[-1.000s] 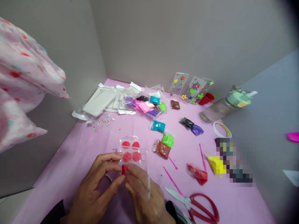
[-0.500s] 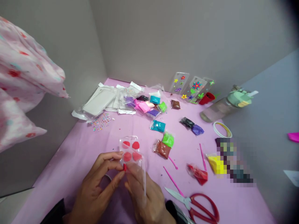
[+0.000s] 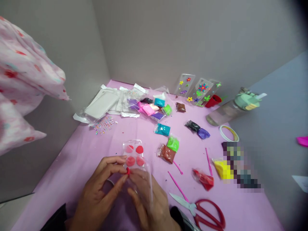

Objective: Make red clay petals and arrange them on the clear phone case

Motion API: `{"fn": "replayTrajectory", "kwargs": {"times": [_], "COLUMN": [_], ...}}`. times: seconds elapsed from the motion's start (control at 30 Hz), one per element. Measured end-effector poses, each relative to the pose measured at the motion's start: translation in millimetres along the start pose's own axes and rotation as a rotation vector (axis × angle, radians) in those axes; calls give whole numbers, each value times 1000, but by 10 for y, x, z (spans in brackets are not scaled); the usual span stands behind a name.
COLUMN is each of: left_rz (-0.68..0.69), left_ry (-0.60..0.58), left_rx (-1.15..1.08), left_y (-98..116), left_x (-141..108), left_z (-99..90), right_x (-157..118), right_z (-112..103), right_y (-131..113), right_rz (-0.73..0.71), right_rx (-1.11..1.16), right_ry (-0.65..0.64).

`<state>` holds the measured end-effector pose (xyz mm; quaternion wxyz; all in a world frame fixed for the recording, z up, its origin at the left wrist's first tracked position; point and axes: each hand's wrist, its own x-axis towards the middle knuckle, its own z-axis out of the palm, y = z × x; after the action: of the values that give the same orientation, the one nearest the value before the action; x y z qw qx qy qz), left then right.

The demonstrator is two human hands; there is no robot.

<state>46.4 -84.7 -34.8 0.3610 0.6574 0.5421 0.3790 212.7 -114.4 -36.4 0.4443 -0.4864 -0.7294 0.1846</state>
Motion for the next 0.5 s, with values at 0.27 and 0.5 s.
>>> {"fn": "replayTrajectory", "kwargs": {"times": [0.27, 0.5], "left_rz": [200, 257], "left_ry": [-16, 4], "left_rx": [108, 174], "left_y": [19, -12], "left_x": [-1, -42], "left_z": [45, 49], "right_x": [51, 85], "right_z": [-19, -55], "right_y": [-13, 26], "right_rz": [555, 690], "right_rx": [887, 927], "right_ry": [-149, -51]}}
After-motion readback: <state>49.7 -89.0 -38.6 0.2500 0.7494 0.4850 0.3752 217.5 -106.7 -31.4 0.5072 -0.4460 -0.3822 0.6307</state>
